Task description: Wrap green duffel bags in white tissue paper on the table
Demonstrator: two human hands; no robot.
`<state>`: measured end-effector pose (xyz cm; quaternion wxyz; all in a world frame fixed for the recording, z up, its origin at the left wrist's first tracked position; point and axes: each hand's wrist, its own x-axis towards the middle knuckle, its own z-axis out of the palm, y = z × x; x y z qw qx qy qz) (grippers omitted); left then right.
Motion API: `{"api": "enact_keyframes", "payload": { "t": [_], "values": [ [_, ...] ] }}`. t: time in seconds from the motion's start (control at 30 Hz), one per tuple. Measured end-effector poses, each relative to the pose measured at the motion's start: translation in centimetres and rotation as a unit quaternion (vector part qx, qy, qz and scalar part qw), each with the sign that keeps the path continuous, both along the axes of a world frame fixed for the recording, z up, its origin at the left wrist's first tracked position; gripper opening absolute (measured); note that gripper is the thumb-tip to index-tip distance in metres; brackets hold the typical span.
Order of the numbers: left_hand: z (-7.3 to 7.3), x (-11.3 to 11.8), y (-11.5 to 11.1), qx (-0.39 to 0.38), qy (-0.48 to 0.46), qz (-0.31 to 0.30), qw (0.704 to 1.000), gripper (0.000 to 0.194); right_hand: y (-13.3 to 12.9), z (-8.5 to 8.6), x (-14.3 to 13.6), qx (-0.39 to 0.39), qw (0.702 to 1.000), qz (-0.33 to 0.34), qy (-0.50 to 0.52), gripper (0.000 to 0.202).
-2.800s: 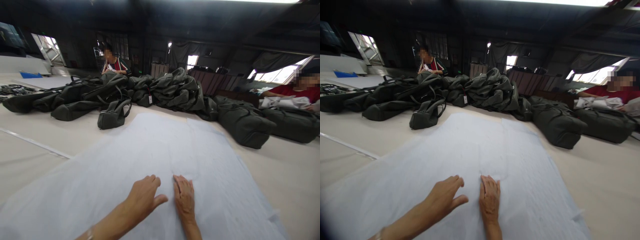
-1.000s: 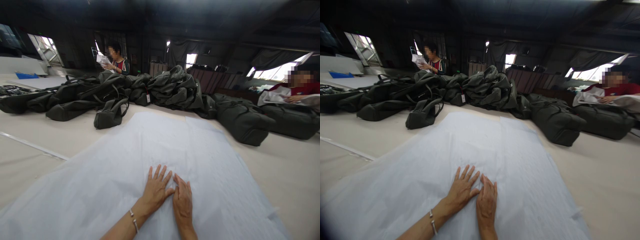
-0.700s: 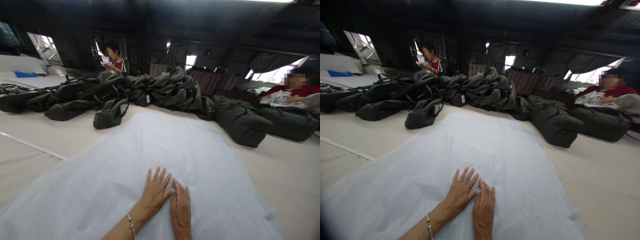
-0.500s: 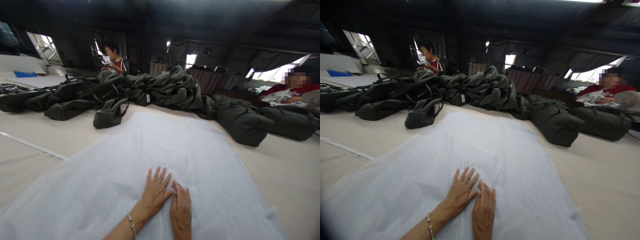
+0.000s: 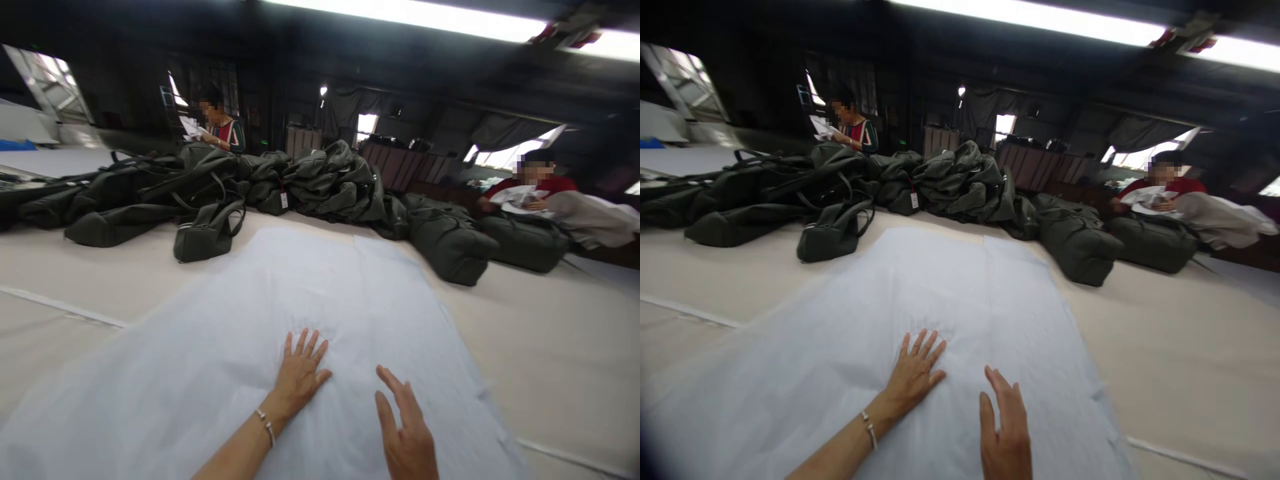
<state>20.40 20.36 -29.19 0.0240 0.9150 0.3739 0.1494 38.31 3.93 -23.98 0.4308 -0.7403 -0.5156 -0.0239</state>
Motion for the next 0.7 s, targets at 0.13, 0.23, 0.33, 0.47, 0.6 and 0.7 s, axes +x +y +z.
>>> {"api": "enact_keyframes", "payload": {
  "t": [0.13,0.23,0.33,0.47,0.6,0.7],
  "values": [
    [0.9,0.1,-0.3,-0.024,0.028,0.001,0.999,0.052,-13.7,6.1,7.6,-0.079,0.98,-0.185,0.009,0.048],
    [0.4,0.4,0.3,-0.007,0.017,-0.011,1.0,0.054,-23.4,8.9,12.6,-0.101,0.917,-0.378,0.07,0.06],
    [-0.3,0.5,0.8,0.01,0.0,-0.036,0.999,0.053,-29.8,9.0,16.0,-0.128,0.874,-0.435,0.172,0.066],
    [-0.1,0.3,0.6,0.018,0.009,-0.046,0.999,0.054,-32.5,6.8,16.8,-0.193,0.85,-0.33,0.363,0.063],
    [0.7,0.4,0.3,0.011,0.034,-0.026,0.999,0.054,-32.5,5.9,15.8,-0.161,0.827,-0.27,0.466,0.056],
    [1.6,0.6,0.1,-0.004,0.065,-0.016,0.998,0.055,-31.7,6.3,15.6,-0.129,0.829,-0.293,0.459,0.054]
  ]
}}
